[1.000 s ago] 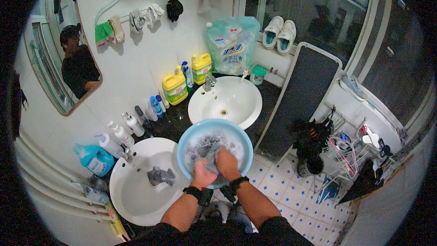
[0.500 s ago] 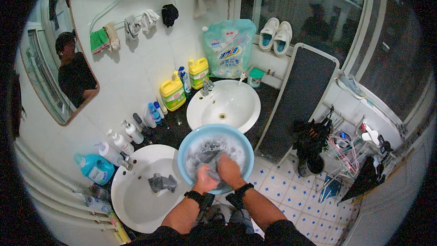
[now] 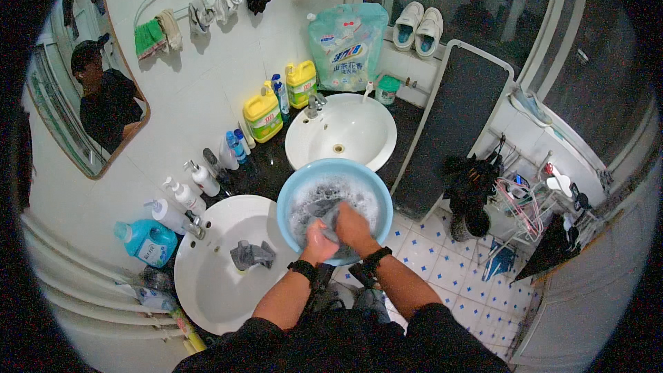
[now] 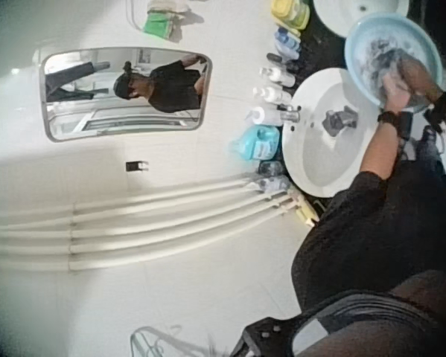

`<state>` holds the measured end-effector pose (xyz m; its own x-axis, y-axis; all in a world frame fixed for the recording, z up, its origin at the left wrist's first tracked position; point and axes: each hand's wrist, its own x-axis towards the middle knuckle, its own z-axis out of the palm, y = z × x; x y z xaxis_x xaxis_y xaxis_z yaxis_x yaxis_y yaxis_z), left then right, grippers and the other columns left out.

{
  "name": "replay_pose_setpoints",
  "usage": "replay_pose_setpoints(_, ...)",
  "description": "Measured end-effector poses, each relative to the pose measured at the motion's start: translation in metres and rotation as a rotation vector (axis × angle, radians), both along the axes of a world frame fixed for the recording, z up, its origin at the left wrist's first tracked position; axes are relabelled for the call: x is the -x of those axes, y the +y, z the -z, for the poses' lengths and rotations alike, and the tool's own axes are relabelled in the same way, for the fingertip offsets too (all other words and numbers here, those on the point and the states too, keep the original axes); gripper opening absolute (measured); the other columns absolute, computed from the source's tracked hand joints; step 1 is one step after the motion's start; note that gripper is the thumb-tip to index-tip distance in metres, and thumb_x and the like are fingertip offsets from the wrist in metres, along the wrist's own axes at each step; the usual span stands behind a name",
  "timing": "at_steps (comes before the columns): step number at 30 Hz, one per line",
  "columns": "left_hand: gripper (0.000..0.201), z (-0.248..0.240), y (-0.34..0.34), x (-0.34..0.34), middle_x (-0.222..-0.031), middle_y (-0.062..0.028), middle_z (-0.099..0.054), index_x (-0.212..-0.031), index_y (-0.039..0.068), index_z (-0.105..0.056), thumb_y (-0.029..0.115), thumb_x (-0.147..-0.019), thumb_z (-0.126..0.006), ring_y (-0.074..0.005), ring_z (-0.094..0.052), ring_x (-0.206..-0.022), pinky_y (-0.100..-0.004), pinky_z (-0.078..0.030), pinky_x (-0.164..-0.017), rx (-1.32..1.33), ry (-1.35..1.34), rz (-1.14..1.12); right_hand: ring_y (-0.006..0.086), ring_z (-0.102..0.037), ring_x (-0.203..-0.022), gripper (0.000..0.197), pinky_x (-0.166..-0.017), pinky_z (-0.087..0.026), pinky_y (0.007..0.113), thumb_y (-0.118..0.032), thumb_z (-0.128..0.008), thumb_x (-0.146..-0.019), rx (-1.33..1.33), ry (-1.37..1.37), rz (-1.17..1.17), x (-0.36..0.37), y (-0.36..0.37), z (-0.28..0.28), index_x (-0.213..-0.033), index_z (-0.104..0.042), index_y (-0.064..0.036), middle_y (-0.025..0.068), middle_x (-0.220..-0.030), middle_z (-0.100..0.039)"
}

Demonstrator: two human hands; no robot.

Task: The person washes a grey garment by hand in a basin of soapy water, rubbing the fabric together and rinsing it.

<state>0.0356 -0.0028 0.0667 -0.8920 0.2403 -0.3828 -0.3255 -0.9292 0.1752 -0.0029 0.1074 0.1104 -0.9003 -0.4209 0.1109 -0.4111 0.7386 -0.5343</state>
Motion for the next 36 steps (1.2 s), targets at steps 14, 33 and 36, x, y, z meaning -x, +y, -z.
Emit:
replay_pose_setpoints(14, 0.042, -0.016, 0.007, -0.004, -0.113, -0.0113, -0.052, -0.107, 0.0, -0.052, 0.017, -0.069, -0.044, -0.0286, -0.048, -0.107, -0.0427, -0.033, -0.098, -0.16, 0.172, -0.139, 0.0448, -0.056, -0.078, 0.023, -0.067, -0.042, 0.053, -0.018, -0.051, -0.082, 0.099, -0.035, 0.104, 0.024, 0.005, -0.017, -0.097, -0.044, -0.0022, 0.0271, -0.08, -0.058)
replay_pose_setpoints(33, 0.045, -0.02, 0.013, -0.008, -0.115, -0.0102, -0.054, -0.11, 0.001, -0.053, 0.015, -0.068, -0.045, -0.0264, -0.049, -0.108, -0.0415, -0.034, -0.097, -0.15, 0.248, -0.059, 0.0437, -0.056, -0.075, 0.021, -0.066, -0.042, 0.053, -0.014, -0.047, -0.081, 0.071, -0.013, 0.208, 0.026, 0.019, 0.003, -0.099, -0.044, -0.0029, 0.0264, -0.079, -0.058)
replay_pose_setpoints(36, 0.048, -0.008, -0.001, -0.01, -0.116, -0.0099, -0.053, -0.112, 0.0, -0.052, 0.014, -0.067, -0.045, -0.0264, -0.049, -0.107, -0.0408, -0.034, -0.097, -0.155, 0.108, -0.06, 0.0439, -0.057, -0.076, 0.025, -0.066, -0.043, 0.052, -0.012, -0.047, -0.082, 0.01, 0.053, -0.138, -0.015, -0.003, -0.01, -0.103, -0.041, -0.0013, 0.0265, -0.08, -0.058)
